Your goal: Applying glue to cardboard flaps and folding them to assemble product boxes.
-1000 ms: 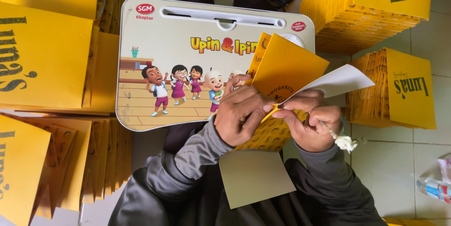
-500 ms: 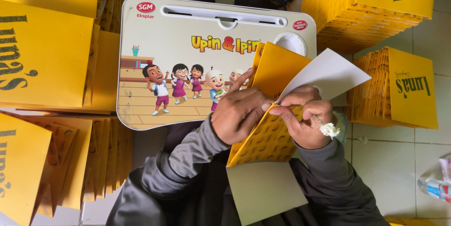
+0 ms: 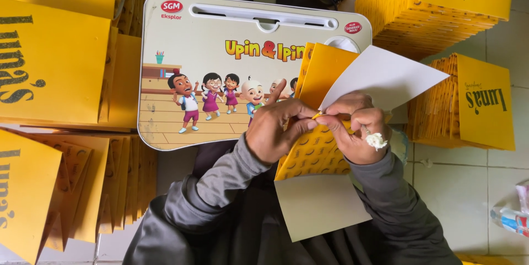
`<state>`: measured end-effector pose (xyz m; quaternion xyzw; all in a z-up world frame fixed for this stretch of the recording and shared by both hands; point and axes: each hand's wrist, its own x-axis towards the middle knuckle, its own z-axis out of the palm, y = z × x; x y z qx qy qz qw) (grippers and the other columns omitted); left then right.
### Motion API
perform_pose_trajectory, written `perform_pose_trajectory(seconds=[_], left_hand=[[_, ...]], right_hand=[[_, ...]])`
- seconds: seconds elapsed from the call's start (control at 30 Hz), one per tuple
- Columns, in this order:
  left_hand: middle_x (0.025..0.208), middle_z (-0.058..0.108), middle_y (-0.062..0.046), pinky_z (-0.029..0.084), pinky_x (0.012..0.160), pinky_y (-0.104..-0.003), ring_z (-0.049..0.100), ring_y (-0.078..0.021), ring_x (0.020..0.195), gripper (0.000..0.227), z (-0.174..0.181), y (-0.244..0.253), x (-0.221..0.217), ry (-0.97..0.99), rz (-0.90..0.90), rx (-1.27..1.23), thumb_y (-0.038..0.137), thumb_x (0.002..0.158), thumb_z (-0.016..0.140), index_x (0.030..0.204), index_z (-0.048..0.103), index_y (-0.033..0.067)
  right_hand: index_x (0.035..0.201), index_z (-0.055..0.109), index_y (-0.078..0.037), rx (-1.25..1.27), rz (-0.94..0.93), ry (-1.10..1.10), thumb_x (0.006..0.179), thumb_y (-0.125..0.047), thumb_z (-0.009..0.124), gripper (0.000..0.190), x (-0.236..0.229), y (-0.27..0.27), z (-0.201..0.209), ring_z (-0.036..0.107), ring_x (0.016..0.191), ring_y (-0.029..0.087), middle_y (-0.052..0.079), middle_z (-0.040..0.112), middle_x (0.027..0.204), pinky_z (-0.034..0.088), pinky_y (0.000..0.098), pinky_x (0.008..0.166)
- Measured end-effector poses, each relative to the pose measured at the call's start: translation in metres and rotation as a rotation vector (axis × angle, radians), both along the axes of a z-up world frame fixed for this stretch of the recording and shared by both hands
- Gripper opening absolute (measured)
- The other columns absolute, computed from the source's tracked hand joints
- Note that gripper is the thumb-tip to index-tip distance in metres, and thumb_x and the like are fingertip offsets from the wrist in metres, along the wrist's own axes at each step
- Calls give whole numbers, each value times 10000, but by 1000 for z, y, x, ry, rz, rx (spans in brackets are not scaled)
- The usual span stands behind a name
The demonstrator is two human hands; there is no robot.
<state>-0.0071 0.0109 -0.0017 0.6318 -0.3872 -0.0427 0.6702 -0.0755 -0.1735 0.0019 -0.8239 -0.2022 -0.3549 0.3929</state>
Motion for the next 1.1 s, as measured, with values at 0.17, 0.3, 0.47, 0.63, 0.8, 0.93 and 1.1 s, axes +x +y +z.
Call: perform_pose_trajectory(seconds=[0.17, 0.3, 0.47, 0.63, 0.8, 0.93, 1.1], left_hand=[[649, 667, -100, 171, 1146, -762, 698, -285, 622, 31, -5, -2, 2, 82, 74, 6, 30, 904, 714, 890, 711, 2], [639, 651, -111, 152, 1133, -776, 684, -305, 620, 97, -19, -6, 11, 115, 158, 36, 88, 929, 701, 875, 694, 8], [657, 661, -29, 162, 1145, -725, 703, -246, 659, 170, -66, -16, 34, 108, 264, 148, 237, 947, 713, 872, 696, 85], [704, 692, -25, 206, 1143, -615, 724, -243, 710, 153, -103, -26, 63, -47, 411, 485, 257, 916, 743, 876, 665, 131], [666, 659, 34, 304, 1051, -540, 698, -204, 681, 157, -110, -33, 70, -177, 479, 692, 244, 899, 719, 801, 607, 197], [665, 633, 34, 343, 996, -530, 677, -218, 658, 148, -116, -40, 69, -242, 555, 672, 246, 885, 674, 774, 582, 210], [674, 600, 41, 365, 957, -495, 659, -185, 647, 112, -115, -42, 61, -375, 657, 740, 186, 886, 635, 808, 565, 222]], right_hand=[[862, 360, -86, -17, -18, 45, 905, 60, 765, 432, 3, 2, 4, 640, 792, 260, 109, 729, 896, 494, 360, 712], [799, 373, -83, -115, -87, 26, 916, 30, 788, 445, 9, 4, 5, 672, 831, 280, 124, 772, 970, 508, 327, 754], [764, 394, -116, -363, -230, -93, 963, -102, 786, 440, 18, -12, -18, 694, 870, 305, 126, 792, 1062, 508, 363, 809], [837, 436, -112, -425, -196, 33, 921, -109, 797, 371, 15, -39, -58, 667, 1018, 304, 89, 748, 1180, 481, 398, 875], [822, 429, -121, -456, -179, 91, 1005, -198, 664, 308, 11, -46, -81, 661, 1121, 293, 69, 712, 1343, 475, 397, 948], [811, 425, -139, -475, -204, 94, 1027, -199, 612, 292, 11, -48, -84, 648, 1147, 264, 50, 703, 1366, 456, 387, 1001], [828, 404, -111, -327, -189, 163, 1016, -151, 629, 295, 1, -56, -91, 637, 1102, 302, 104, 701, 1305, 477, 415, 965]])
